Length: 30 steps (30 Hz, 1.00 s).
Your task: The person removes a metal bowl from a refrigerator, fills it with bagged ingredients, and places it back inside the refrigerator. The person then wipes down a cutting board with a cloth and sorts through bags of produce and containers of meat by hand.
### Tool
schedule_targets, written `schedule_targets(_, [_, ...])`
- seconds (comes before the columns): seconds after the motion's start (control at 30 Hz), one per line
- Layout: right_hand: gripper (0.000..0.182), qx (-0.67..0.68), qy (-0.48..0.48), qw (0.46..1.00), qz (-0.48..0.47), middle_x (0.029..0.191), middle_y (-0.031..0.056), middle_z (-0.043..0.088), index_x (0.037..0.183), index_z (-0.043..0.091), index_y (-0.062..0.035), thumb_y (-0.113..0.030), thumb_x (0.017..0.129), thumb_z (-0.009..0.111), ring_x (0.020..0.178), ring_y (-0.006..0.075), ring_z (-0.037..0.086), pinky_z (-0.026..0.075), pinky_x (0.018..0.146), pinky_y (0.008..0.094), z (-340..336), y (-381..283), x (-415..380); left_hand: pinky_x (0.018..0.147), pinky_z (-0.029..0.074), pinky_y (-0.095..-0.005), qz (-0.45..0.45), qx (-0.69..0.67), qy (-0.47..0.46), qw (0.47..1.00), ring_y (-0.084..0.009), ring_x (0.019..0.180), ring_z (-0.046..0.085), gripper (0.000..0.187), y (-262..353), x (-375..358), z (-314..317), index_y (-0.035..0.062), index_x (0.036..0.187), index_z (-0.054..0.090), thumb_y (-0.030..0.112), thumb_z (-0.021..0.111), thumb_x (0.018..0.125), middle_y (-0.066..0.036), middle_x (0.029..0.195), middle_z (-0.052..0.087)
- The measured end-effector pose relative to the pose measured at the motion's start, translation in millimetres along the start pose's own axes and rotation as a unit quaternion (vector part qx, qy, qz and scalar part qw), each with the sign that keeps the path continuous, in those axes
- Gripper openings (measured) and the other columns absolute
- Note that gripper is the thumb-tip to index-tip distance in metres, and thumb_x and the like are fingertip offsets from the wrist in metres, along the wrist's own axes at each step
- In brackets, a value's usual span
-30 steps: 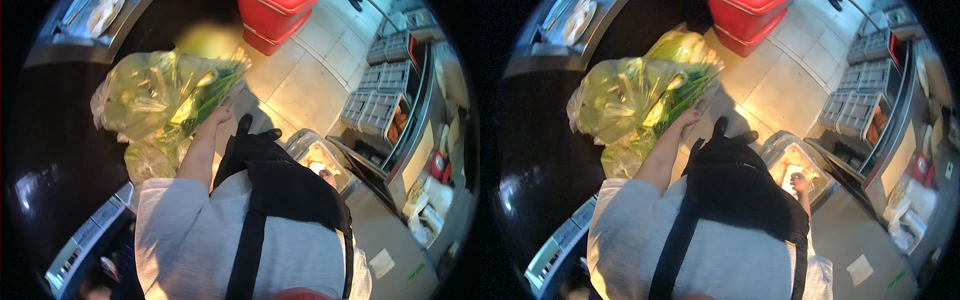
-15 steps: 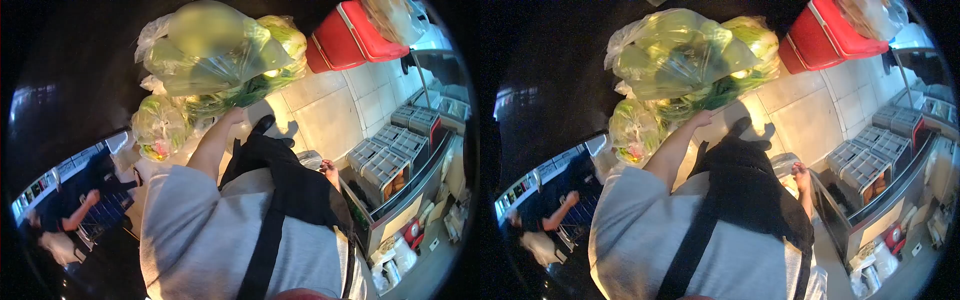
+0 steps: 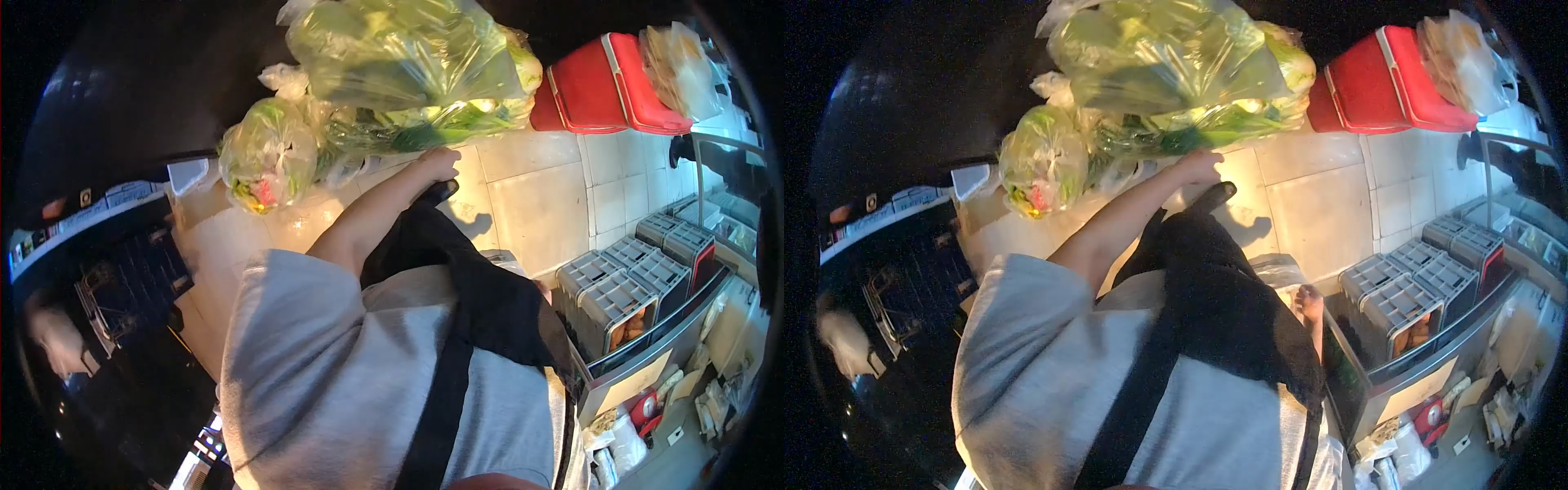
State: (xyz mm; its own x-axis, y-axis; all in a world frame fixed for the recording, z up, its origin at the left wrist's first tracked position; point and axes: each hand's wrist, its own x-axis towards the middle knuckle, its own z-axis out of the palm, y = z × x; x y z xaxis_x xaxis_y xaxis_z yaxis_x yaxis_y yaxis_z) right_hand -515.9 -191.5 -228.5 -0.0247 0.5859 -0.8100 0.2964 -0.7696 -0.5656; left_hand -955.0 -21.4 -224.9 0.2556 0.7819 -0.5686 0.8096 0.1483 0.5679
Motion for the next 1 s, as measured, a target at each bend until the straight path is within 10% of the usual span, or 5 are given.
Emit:
schedule_targets(0.7, [0.024, -0.013, 0.058, 0.997, 0.052, 0.072, 0.0016, 0.055, 0.098, 0.052, -0.0052, -0.02, 0.079, 0.056, 0.059, 0.0134, 0.054, 0.043, 0.049, 0.0283, 16.2, 136.0, -76.8, 0.072, 0.045, -0.0397, -0.345, 0.036, 0.198, 0.917, -0.0303, 0.086, 0.059, 0.039, -282.8, -233.3, 66.2, 0.0049, 0.082, 0.065, 0.041, 0.054, 0.073, -0.016, 0.086, 0.062])
schedule_targets(0.77, [0.026, -0.013, 0.09, 0.994, 0.058, 0.071, 0.0023, 0.056, 0.098, 0.052, -0.0042, -0.02, 0.079, 0.057, 0.058, 0.014, 0.055, 0.043, 0.048, 0.0287, 36.8, 106.9, -102.5, 0.102, 0.018, -0.0362, -0.219, 0.113, 0.438, 0.864, -0.0258, 0.127, 0.019, 0.07, -400.7, -230.7, 91.6, 0.0033, 0.134, 0.016, 0.039, 0.045, 0.082, -0.019, 0.137, 0.022])
schedule_targets(0.9, [0.029, -0.175, 0.22, 0.959, 0.035, 0.069, 0.0075, 0.06, 0.096, 0.058, -0.0006, -0.024, 0.079, 0.056, 0.057, 0.0141, 0.058, 0.044, 0.045, 0.0271, 90.1, 90.5, -130.8, 0.041, 0.043, -0.0346, -0.123, 0.124, 0.05, 0.983, -0.018, 0.061, 0.056, 0.034, -440.0, -221.9, 13.8, 0.01, 0.09, 0.056, 0.036, 0.033, 0.089, -0.01, 0.081, 0.059])
schedule_targets(0.97, [0.026, -0.276, 0.22, 0.936, -0.002, 0.074, 0.0119, 0.062, 0.09, 0.062, -0.0032, -0.024, 0.074, 0.06, 0.06, 0.0154, 0.061, 0.047, 0.05, 0.0275, 110.0, 86.2, -132.3, 0.084, 0.042, -0.0389, -0.144, -0.31, 0.354, 0.87, -0.0316, 0.093, 0.055, 0.041, -467.5, -242.1, 30.3, 0.0075, 0.104, 0.058, 0.038, 0.049, 0.078, -0.015, 0.105, 0.057])
schedule_targets(1.0, [0.025, -0.376, 0.238, 0.895, -0.021, 0.074, 0.0123, 0.063, 0.089, 0.063, -0.0057, -0.025, 0.073, 0.061, 0.06, 0.017, 0.061, 0.048, 0.053, 0.0295, 135.6, 52.3, -151.0, 0.084, 0.042, -0.0396, 0.056, 0.088, 0.346, 0.932, -0.034, 0.096, 0.053, 0.045, -469.7, -219.8, 23.5, 0.0057, 0.109, 0.053, 0.038, 0.05, 0.078, -0.016, 0.111, 0.053])
